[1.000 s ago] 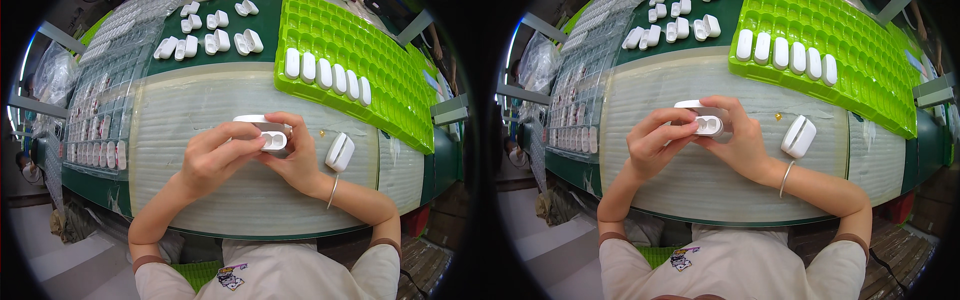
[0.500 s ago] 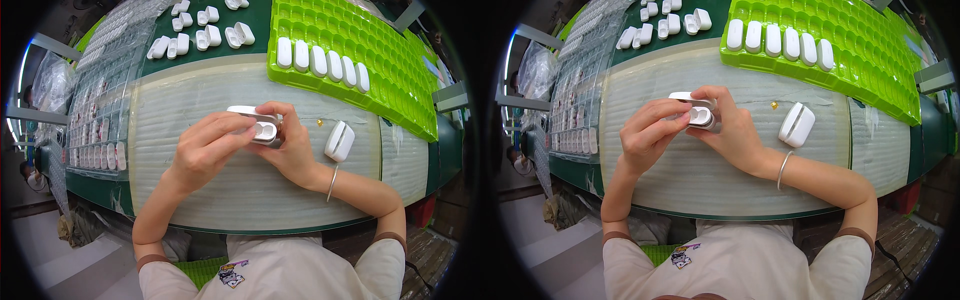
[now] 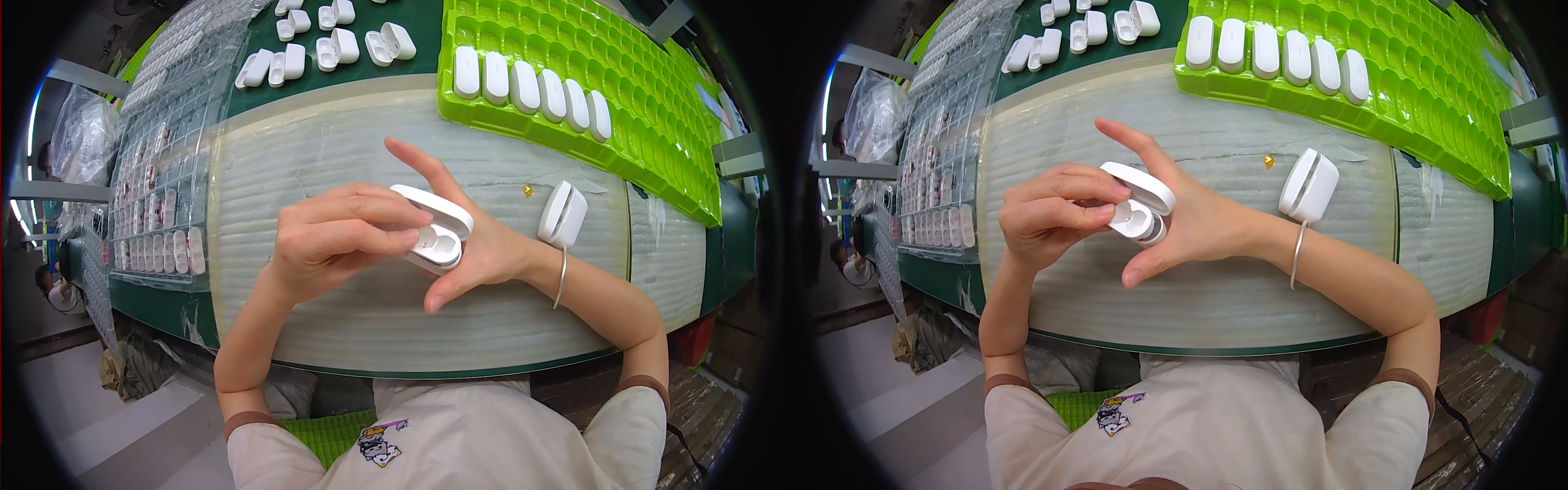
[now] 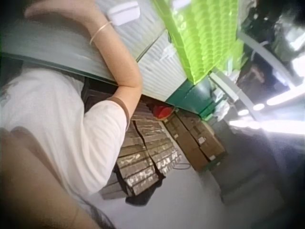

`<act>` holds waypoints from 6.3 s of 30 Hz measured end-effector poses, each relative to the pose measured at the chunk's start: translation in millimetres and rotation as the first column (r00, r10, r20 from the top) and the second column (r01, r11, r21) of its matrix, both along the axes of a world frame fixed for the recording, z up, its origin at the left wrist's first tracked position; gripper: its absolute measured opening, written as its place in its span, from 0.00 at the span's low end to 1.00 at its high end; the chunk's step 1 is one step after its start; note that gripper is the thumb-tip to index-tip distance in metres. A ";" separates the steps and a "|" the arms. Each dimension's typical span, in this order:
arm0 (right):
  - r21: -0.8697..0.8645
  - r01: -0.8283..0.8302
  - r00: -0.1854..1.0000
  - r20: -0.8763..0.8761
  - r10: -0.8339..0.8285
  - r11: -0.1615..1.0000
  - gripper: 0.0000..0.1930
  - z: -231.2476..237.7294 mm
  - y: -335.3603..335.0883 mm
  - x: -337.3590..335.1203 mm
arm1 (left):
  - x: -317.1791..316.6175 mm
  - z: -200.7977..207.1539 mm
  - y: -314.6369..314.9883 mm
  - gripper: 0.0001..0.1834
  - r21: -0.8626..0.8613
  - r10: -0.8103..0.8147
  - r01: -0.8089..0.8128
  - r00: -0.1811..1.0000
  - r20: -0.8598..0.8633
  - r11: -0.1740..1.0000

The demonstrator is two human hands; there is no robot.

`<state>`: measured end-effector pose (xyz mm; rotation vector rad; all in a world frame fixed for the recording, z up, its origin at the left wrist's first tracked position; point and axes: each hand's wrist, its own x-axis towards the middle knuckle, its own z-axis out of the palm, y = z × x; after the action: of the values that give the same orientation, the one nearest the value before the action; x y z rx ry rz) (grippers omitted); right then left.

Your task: The person assembles white earbud cases by opening them, inserting a small red component, and closing them. They repeatedly pick up cases from a green tray, perform the assembly, and place the finished units on the table.

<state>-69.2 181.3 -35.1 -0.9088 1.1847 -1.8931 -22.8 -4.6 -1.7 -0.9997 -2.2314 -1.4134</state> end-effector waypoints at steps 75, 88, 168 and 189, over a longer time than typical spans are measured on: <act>-0.172 0.755 0.388 -0.661 -0.643 0.633 0.27 31.7 -36.6 -16.5 | 14.5 4.2 18.5 0.19 -0.280 0.581 -0.633 0.774 -0.253 0.721; -0.119 0.669 0.524 -0.623 -0.580 0.733 0.25 29.3 -40.1 -5.6 | 22.0 -3.3 19.6 0.19 -0.364 0.497 -0.589 0.806 -0.320 0.721; -0.156 0.333 0.685 -0.637 -0.353 0.930 0.41 -9.7 7.6 0.6 | -5.3 -19.6 -22.4 0.25 0.243 0.392 -0.335 0.887 -0.245 0.910; 0.269 0.338 0.937 -0.187 -0.296 0.902 0.42 1.0 4.4 -8.1 | -5.2 -15.7 -2.0 0.20 0.119 0.167 -0.318 0.739 0.652 0.941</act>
<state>-77.2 185.7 -34.2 -0.7248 1.7421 -1.8465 -28.0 -6.5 -17.3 -0.1187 -2.4258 -2.0316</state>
